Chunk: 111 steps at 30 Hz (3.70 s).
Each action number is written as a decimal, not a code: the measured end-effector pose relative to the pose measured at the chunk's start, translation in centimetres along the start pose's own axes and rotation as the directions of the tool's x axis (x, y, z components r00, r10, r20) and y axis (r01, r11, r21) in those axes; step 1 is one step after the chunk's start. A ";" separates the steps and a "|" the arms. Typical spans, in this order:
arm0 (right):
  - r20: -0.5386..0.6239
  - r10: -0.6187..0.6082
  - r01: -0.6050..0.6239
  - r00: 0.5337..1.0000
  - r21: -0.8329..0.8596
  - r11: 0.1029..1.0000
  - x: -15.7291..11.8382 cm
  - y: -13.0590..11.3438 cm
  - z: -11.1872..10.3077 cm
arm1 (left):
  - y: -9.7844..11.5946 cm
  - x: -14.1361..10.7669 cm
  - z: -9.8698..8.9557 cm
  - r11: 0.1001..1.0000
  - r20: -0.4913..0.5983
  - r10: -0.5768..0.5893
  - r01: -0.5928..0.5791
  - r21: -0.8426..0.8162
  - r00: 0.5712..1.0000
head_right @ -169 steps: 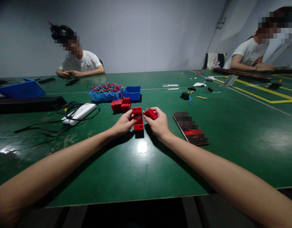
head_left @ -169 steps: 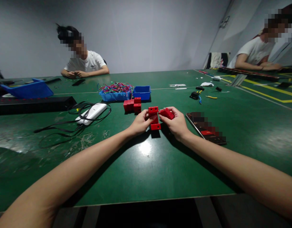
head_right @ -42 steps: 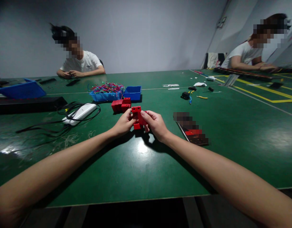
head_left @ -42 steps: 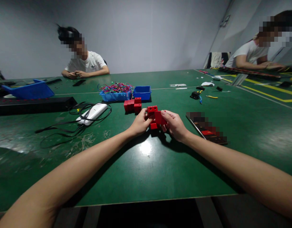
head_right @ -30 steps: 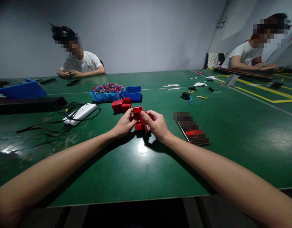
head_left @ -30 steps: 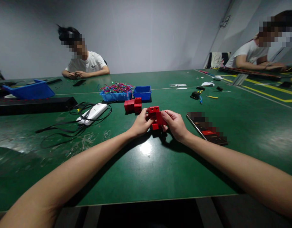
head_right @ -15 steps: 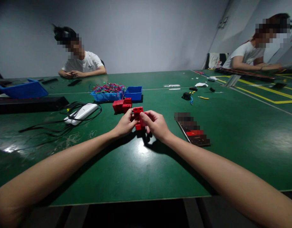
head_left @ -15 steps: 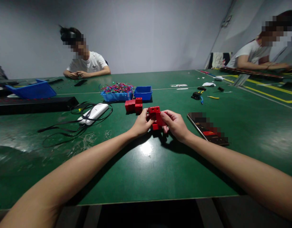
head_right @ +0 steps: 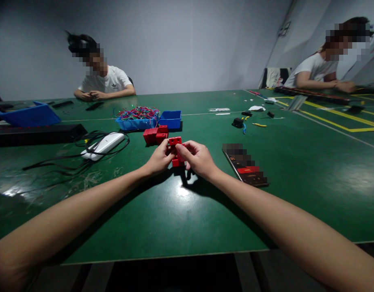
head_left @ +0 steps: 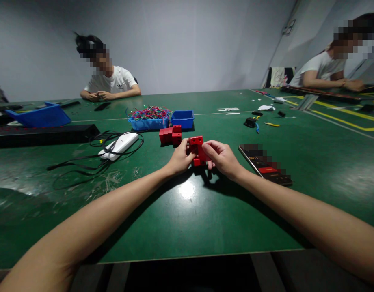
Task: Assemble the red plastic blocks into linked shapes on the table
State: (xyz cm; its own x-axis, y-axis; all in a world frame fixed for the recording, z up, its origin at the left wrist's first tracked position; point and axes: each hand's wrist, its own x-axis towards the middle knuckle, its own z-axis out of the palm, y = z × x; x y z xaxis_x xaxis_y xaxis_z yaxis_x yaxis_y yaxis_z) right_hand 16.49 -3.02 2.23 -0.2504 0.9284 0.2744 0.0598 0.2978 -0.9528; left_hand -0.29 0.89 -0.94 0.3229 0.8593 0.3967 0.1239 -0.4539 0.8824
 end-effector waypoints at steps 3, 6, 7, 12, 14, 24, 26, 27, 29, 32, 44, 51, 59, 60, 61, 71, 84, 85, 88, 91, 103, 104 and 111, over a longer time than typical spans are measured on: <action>-0.001 -0.002 0.002 1.000 -0.024 1.000 0.0 0.3 -0.1 | 0.0 0.0 0.0 0.999 0.005 0.031 -0.031 0.019 1.000; 0.001 -0.008 0.009 1.000 -0.039 0.999 -0.1 0.5 -0.1 | 0.0 -0.1 0.0 0.999 0.017 0.042 -0.042 0.028 0.999; -0.001 -0.013 0.013 1.000 -0.039 0.999 -0.1 0.6 0.0 | 0.0 -0.1 0.0 0.999 0.020 0.040 -0.040 0.028 0.999; -0.068 -0.003 -0.001 0.998 -0.061 0.998 -0.2 0.9 0.3 | 0.0 -0.2 -0.1 1.000 0.049 0.011 -0.012 0.024 0.999; -0.114 0.002 -0.012 0.993 -0.087 0.996 -0.1 1.1 0.3 | 0.0 -0.3 -0.2 1.000 0.064 -0.002 0.000 0.028 0.998; 0.005 -0.036 0.036 0.999 0.030 0.999 0.3 1.9 0.1 | 0.8 -0.5 -0.4 0.979 0.088 0.035 -0.052 0.195 0.996; 0.022 -0.051 0.051 0.998 0.009 0.999 0.3 1.8 0.1 | 1.0 -0.5 -0.4 0.975 0.086 0.033 -0.051 0.217 0.996; 0.026 -0.054 0.054 0.998 0.001 0.999 0.4 1.8 0.1 | 1.0 -0.5 -0.4 0.974 0.086 0.028 -0.047 0.222 0.996; 0.043 -0.037 0.037 0.998 -0.001 0.999 0.4 1.8 0.0 | 1.0 -0.5 -0.3 0.976 0.085 0.016 -0.035 0.217 0.996; 0.110 -0.026 0.030 0.994 -0.038 0.999 0.4 1.8 -0.2 | 0.8 -0.4 -0.3 0.981 0.074 -0.004 -0.010 0.193 0.997; 0.212 -0.100 0.150 0.972 -0.235 0.960 0.4 2.0 0.1 | 1.2 -0.4 -1.1 0.923 -0.374 0.233 -0.083 0.375 0.898; 0.206 -0.059 0.110 0.977 -0.242 0.964 0.3 1.8 -0.1 | -0.8 2.3 -6.2 0.837 -0.639 0.296 0.130 0.532 0.710; 0.228 -0.053 0.105 0.972 -0.221 0.970 0.3 1.9 -0.6 | -3.7 3.8 -9.0 0.830 -0.601 0.035 0.312 0.463 0.798; 0.226 -0.052 0.103 0.973 -0.220 0.970 0.3 1.9 -0.6 | -3.8 3.8 -8.9 0.834 -0.599 0.017 0.319 0.449 0.800; 0.224 -0.049 0.100 0.973 -0.221 0.970 0.2 1.8 -0.6 | -4.0 3.8 -8.8 0.841 -0.601 0.002 0.324 0.433 0.799; 0.219 -0.028 0.083 0.975 -0.246 0.966 0.1 1.5 -0.5 | -4.4 3.8 -9.2 0.865 -0.677 -0.020 0.353 0.357 0.736; 0.217 -0.038 0.096 0.975 -0.263 0.960 0.1 1.3 -0.4 | -4.9 3.7 -9.8 0.892 -0.915 0.000 0.414 0.183 0.405; 0.220 -0.042 0.101 0.975 -0.266 0.959 0.1 1.3 -0.4 | -4.9 3.8 -9.9 0.903 -0.931 -0.008 0.402 0.150 0.365; 0.240 -0.063 0.126 0.969 -0.256 0.958 0.1 1.1 -0.4 | -4.7 4.2 -10.2 0.931 -0.957 -0.021 0.355 0.087 0.290; 0.269 -0.075 0.137 0.960 -0.219 0.966 0.1 1.0 -0.2 | -3.7 4.0 -9.6 0.947 -0.947 0.032 0.293 0.131 0.320; 0.453 -0.180 0.349 0.873 -0.325 0.879 -0.5 1.6 -0.5 | -0.4 0.8 -2.3 0.924 -0.379 0.357 -0.264 0.275 0.854; 0.468 -0.172 0.350 0.867 -0.326 0.878 -0.4 1.5 -0.5 | -0.6 0.9 -2.3 0.922 -0.365 0.365 -0.277 0.272 0.857; 0.503 -0.134 0.322 0.854 -0.309 0.895 -0.2 1.2 -0.5 | -0.5 0.5 -2.3 0.941 -0.330 0.332 -0.285 0.183 0.884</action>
State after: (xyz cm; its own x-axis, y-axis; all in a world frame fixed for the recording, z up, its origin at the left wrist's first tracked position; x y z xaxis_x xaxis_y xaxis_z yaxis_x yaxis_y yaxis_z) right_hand 17.08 -2.77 1.08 -0.7076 0.6413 0.2969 0.2710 0.6343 -0.7241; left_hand -2.37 2.12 -0.59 0.0172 0.6868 0.7267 0.1958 -0.7150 0.6711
